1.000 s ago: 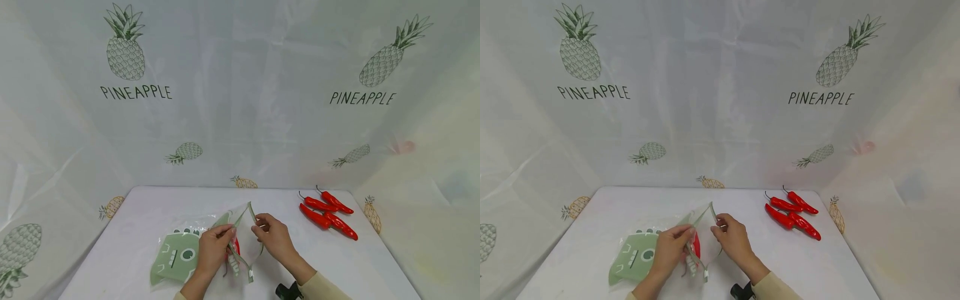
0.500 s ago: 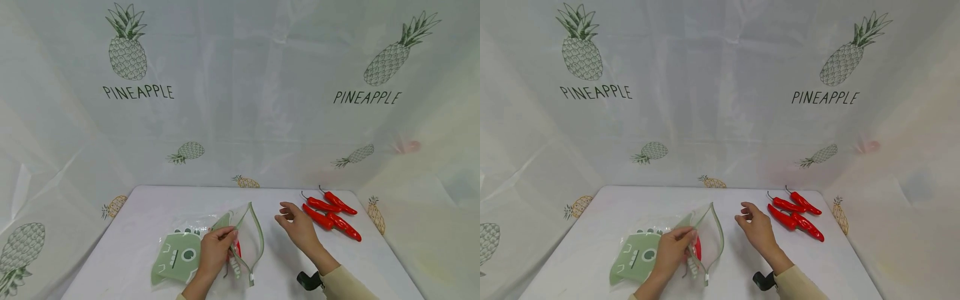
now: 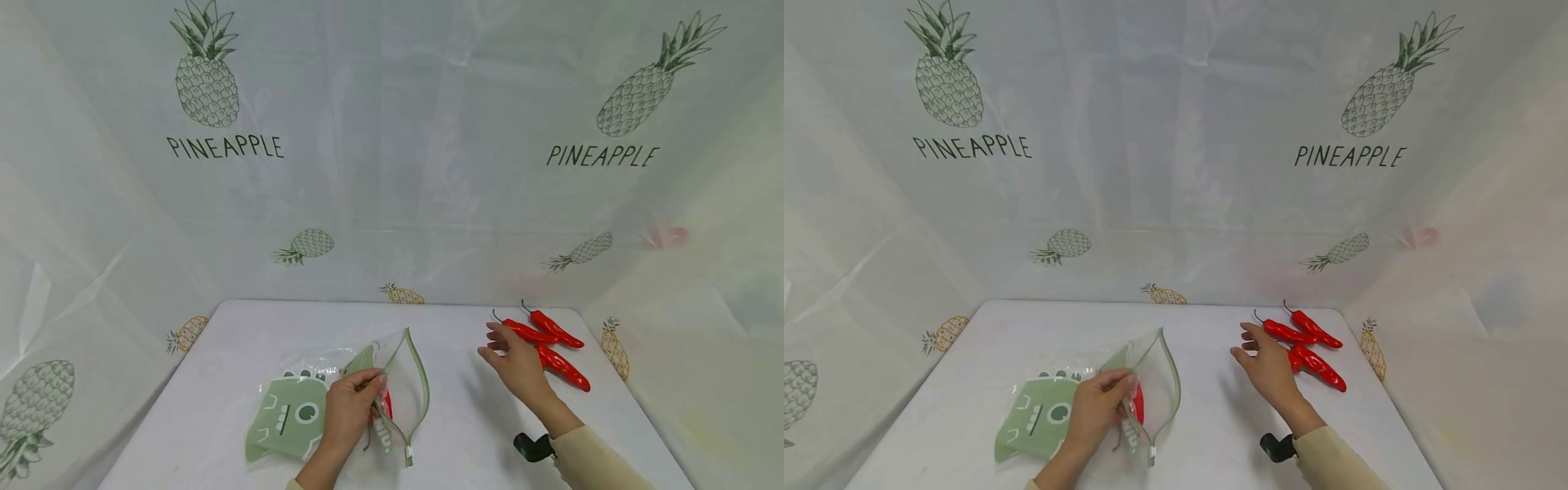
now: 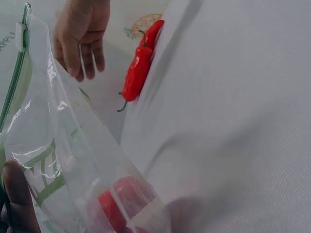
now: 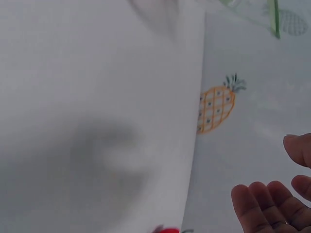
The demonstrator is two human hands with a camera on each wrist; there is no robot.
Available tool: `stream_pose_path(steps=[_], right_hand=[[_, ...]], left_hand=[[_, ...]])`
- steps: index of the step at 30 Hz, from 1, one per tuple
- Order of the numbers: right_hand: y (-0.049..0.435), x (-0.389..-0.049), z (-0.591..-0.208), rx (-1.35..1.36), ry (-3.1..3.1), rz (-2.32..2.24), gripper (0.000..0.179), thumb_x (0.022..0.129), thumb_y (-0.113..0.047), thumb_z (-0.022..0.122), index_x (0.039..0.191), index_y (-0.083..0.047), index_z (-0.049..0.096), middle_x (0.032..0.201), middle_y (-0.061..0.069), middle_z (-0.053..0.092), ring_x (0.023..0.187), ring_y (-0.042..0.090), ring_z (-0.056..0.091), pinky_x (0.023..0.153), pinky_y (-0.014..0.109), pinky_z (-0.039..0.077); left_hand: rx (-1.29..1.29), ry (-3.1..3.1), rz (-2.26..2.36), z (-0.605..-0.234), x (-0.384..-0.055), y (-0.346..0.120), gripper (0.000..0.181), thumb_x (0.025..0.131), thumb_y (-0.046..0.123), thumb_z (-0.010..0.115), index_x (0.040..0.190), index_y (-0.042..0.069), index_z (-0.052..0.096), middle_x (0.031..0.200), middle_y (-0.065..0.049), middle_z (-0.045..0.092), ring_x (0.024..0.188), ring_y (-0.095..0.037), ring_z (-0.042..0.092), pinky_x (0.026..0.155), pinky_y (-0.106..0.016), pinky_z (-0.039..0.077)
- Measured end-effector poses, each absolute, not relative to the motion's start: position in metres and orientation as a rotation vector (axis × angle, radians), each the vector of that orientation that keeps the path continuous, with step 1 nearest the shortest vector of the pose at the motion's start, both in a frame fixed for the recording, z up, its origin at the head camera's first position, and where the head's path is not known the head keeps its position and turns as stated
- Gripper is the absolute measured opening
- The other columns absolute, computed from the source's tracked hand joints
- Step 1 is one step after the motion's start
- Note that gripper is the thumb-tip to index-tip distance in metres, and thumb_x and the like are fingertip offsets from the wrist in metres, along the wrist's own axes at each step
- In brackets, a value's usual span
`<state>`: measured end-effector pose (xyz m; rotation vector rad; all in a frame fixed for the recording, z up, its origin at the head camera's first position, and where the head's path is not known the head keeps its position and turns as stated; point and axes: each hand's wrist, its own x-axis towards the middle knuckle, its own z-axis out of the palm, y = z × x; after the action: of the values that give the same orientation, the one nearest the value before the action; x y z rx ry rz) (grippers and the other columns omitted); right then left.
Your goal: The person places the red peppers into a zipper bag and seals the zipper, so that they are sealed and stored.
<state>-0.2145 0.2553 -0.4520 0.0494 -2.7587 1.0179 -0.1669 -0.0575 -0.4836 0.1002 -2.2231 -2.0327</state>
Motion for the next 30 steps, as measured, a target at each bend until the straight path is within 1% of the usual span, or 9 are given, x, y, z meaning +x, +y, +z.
stream_pose_path(steps=[4, 8, 14, 18, 27, 30], right_hand=[[0.279, -0.222, -0.456, 0.034, -2.772, 0.995, 0.058, 0.1, -0.022, 0.074, 0.15, -0.004, 0.052, 0.136, 0.022, 0.067, 0.119, 0.041, 0.067, 0.087, 0.049, 0.065], [0.303, -0.229, -0.462, -0.027, -2.817, 0.95, 0.058, 0.1, -0.02, 0.071, 0.151, -0.003, 0.05, 0.138, 0.026, 0.065, 0.121, 0.045, 0.064, 0.09, 0.053, 0.063], [0.328, -0.239, -0.469, -0.116, -2.906, 0.925, 0.063, 0.101, -0.022, 0.07, 0.155, -0.001, 0.044, 0.142, 0.031, 0.058, 0.126, 0.05, 0.056, 0.093, 0.059, 0.061], [0.336, -0.246, -0.476, -0.131, -2.929, 0.916, 0.064, 0.102, -0.023, 0.069, 0.156, -0.001, 0.043, 0.144, 0.032, 0.056, 0.127, 0.05, 0.054, 0.097, 0.063, 0.058], [0.341, -0.25, -0.491, -0.124, -2.977, 0.98, 0.068, 0.102, -0.02, 0.069, 0.159, -0.001, 0.037, 0.15, 0.032, 0.052, 0.132, 0.052, 0.052, 0.102, 0.065, 0.054], [0.34, -0.25, -0.495, -0.128, -2.975, 0.989, 0.068, 0.101, -0.019, 0.07, 0.159, -0.002, 0.038, 0.149, 0.031, 0.054, 0.129, 0.05, 0.054, 0.101, 0.062, 0.057]], left_hand=[[0.109, -2.223, -2.037, -0.483, -0.166, -0.059, 0.023, 0.092, 0.02, 0.083, 0.109, 0.005, 0.082, 0.077, -0.008, 0.071, 0.049, -0.009, 0.058, 0.044, -0.019, 0.048], [0.105, -2.223, -2.038, -0.484, -0.165, -0.058, 0.023, 0.092, 0.018, 0.083, 0.11, 0.004, 0.082, 0.077, -0.008, 0.071, 0.049, -0.009, 0.058, 0.044, -0.019, 0.049], [0.106, -2.229, -2.041, -0.484, -0.164, -0.059, 0.023, 0.093, 0.019, 0.082, 0.111, 0.004, 0.082, 0.078, -0.008, 0.071, 0.049, -0.01, 0.058, 0.044, -0.02, 0.05], [0.117, -2.229, -2.038, -0.486, -0.164, -0.059, 0.024, 0.093, 0.019, 0.082, 0.112, 0.005, 0.082, 0.081, -0.008, 0.073, 0.048, -0.01, 0.059, 0.044, -0.02, 0.05], [0.143, -2.24, -2.031, -0.489, -0.164, -0.058, 0.024, 0.092, 0.018, 0.082, 0.112, 0.005, 0.081, 0.083, -0.008, 0.075, 0.047, -0.009, 0.058, 0.044, -0.021, 0.05], [0.15, -2.242, -2.031, -0.489, -0.164, -0.059, 0.023, 0.093, 0.019, 0.082, 0.112, 0.005, 0.082, 0.084, -0.008, 0.076, 0.047, -0.009, 0.058, 0.044, -0.021, 0.05]])
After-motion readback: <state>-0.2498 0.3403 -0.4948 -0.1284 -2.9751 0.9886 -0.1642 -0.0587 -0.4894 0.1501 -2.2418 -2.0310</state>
